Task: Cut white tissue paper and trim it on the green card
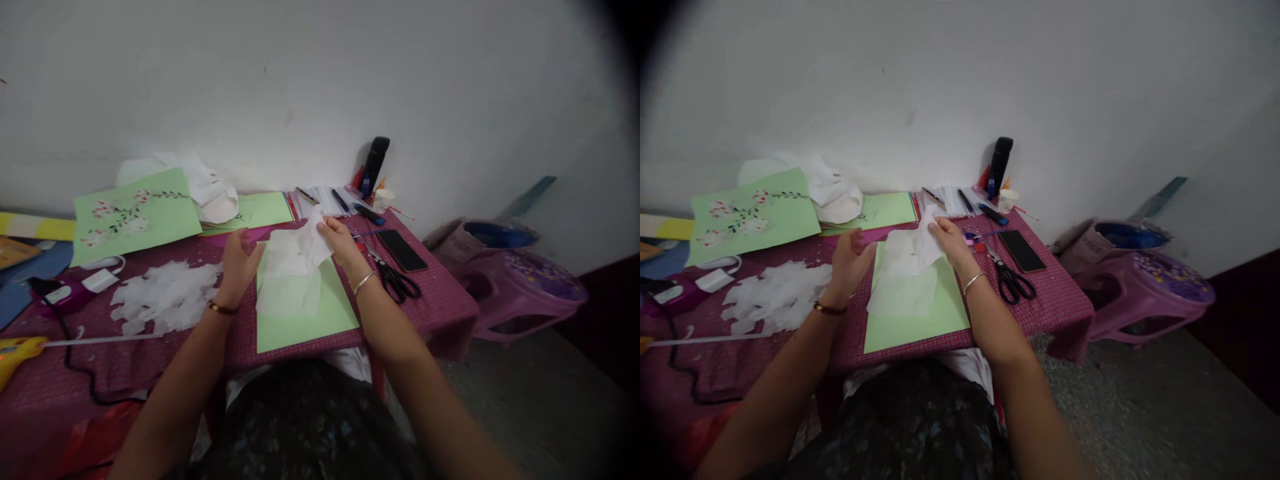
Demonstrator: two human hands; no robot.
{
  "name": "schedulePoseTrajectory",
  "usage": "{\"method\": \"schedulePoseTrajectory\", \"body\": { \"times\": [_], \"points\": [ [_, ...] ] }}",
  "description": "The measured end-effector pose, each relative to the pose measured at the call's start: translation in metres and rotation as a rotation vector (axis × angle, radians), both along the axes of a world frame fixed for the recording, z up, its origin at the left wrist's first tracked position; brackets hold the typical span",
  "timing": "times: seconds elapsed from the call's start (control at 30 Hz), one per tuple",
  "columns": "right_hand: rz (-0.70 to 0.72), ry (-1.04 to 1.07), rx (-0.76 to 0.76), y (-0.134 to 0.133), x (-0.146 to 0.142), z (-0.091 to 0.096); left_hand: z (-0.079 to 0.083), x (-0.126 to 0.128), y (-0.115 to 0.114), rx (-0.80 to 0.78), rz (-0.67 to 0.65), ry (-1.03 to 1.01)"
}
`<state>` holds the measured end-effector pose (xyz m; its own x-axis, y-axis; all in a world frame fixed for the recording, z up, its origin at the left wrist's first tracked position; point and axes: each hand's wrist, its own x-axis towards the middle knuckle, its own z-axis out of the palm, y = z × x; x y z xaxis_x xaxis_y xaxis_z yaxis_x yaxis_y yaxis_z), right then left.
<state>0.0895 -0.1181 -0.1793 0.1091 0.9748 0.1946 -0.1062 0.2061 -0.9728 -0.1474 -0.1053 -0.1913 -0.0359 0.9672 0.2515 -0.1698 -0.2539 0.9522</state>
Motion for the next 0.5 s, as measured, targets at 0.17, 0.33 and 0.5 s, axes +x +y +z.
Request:
{"method": "schedulePoseTrajectory", "body": {
  "times": [0.17, 0.33, 0.5],
  "points": [
    [0.118, -0.025, 0.002, -0.009, -0.009, 0.004, 0.004, 0.019, -0.018, 0.242, -0.119, 0.314],
    [0.188, -0.033, 0.005, -0.014, -0.019, 0.007, -0.012, 0.041, -0.028, 0.273, -0.269, 0.529],
    [0.160, 0.042, 0.015, -0.015, -0.025, 0.008, -0.012, 0.038, -0.023, 0.107, -0.241, 0.301]
  ]
}}
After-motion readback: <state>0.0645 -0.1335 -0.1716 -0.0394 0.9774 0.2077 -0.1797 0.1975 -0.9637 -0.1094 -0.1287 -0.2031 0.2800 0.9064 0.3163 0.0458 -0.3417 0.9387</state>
